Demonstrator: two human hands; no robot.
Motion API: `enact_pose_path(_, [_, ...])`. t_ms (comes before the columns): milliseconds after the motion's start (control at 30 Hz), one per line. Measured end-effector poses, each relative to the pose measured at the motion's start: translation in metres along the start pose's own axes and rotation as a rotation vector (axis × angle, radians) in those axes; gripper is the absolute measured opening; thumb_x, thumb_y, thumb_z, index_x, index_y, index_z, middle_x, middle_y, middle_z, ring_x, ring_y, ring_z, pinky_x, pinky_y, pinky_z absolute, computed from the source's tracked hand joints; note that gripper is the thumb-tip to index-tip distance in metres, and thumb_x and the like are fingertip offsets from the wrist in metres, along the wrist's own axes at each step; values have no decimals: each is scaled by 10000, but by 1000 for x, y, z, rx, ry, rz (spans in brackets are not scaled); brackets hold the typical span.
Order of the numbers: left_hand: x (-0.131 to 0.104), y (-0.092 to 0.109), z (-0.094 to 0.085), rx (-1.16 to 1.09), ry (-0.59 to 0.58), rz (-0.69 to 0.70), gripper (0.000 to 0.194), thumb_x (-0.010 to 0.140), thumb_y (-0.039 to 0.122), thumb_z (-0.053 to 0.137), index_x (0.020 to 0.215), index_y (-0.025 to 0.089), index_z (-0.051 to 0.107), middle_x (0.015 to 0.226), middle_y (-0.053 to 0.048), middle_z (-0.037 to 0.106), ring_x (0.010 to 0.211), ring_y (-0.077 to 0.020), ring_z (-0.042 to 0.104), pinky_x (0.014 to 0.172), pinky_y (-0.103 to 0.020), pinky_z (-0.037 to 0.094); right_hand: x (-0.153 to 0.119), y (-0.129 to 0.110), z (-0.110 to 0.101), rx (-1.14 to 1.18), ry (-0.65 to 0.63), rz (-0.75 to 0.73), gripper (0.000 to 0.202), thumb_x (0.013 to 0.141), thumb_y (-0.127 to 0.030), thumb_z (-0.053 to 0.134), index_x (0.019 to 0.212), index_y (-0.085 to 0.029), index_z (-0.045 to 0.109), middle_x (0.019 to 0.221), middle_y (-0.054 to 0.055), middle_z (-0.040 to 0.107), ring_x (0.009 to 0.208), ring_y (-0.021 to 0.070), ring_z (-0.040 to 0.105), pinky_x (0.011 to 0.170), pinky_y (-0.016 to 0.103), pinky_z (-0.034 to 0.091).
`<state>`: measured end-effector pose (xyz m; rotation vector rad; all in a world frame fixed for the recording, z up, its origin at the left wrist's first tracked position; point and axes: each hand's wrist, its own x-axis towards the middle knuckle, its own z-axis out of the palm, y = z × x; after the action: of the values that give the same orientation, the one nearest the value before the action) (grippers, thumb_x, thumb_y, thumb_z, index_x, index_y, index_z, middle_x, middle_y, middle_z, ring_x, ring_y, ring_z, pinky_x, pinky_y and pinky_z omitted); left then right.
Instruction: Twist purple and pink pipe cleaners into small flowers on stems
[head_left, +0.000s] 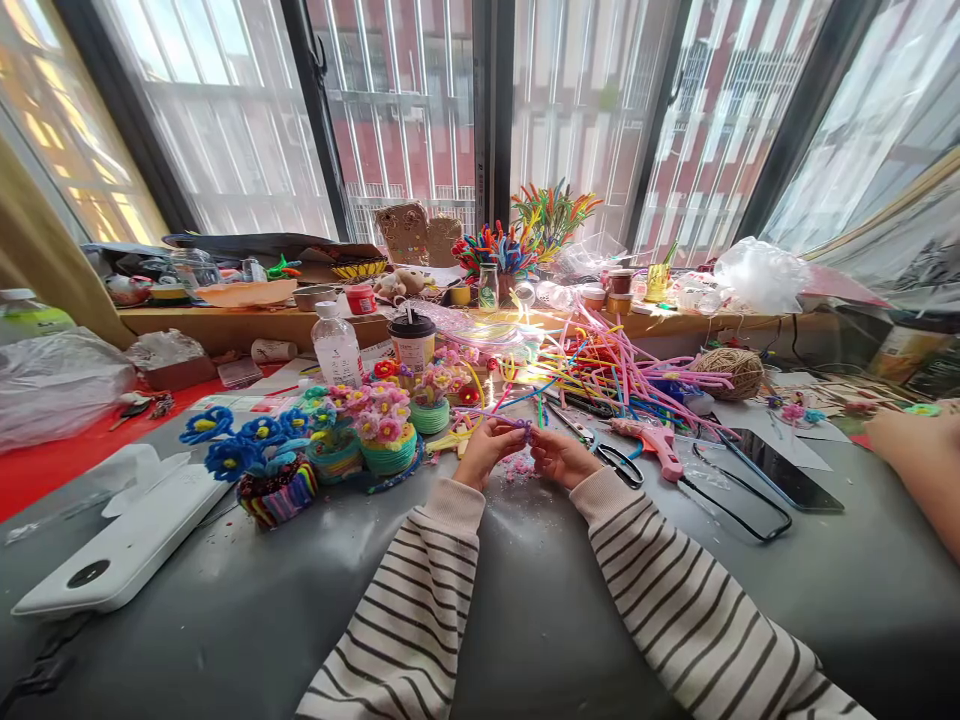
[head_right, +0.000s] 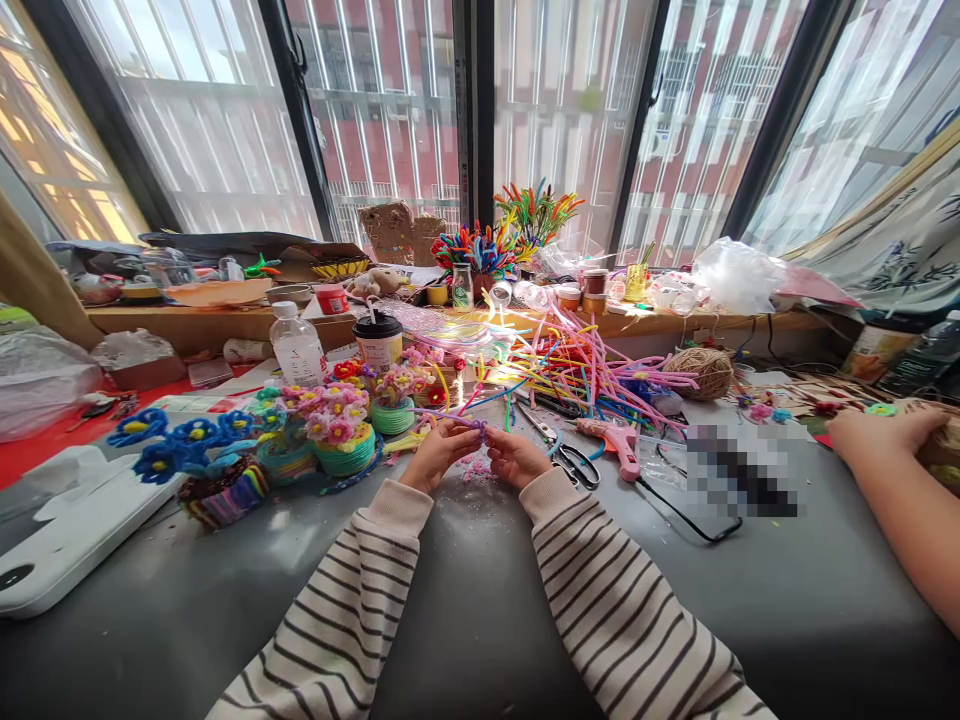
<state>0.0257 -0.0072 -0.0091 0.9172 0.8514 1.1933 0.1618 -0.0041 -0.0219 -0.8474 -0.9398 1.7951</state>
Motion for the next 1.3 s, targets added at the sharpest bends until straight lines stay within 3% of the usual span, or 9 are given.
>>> enact_pose_path(100, [0, 0, 1, -6, 14, 11, 270, 469, 148, 702, 673, 114, 527, 635, -17, 622, 574, -93, 578, 641, -238, 460, 3, 4, 1, 183, -7, 78, 157, 568, -232, 652, 678, -154, 572, 507, -56, 469, 388, 12, 351, 336, 140, 257])
enact_pose_path(267, [2, -1, 1, -3, 51, 73, 254, 473, 154, 694, 659, 111, 527, 612, -9, 616, 579, -91, 572, 656, -248, 460, 5, 11, 9, 247, 15, -16, 165, 559, -231, 647, 692, -172, 569, 582, -51, 505, 409, 11, 358, 333, 140, 246])
enact_pose_path(567, [6, -4, -2, 19, 104, 132, 267, 484, 173, 686, 693, 109, 534, 643, -18, 610, 596, -96, 566, 643, -251, 459, 3, 2, 8, 40, 202, -73, 209, 601, -354, 591, 677, -162, 566, 605, -25, 520, 398, 19, 360, 336, 152, 243])
enact_pose_path(800, [5, -2, -2, 56, 81, 115, 268, 490, 181, 684, 705, 113, 539, 666, -30, 611, 617, -104, 564, 636, -245, 446, -1, -1, 7, -365, 231, -319, 228, 540, -359, 626, 644, -156, 608, 549, -11, 552, 430, 49, 393, 403, 189, 287])
enact_pose_path(933, [1, 1, 0, 76, 92, 90, 252, 486, 167, 680, 679, 123, 525, 625, -9, 595, 606, -98, 555, 625, -239, 442, 0, 1, 6, -465, 260, -419, 205, 556, -353, 609, 634, -164, 625, 523, -8, 556, 436, 67, 416, 431, 208, 320])
enact_pose_path(1300, [0, 3, 1, 160, 134, 99, 249, 478, 179, 652, 660, 149, 484, 605, 11, 560, 584, -102, 524, 499, -202, 385, 2, 2, 4, -588, 247, -489, 201, 586, -365, 583, 625, -171, 614, 523, 7, 569, 432, 94, 451, 448, 234, 359])
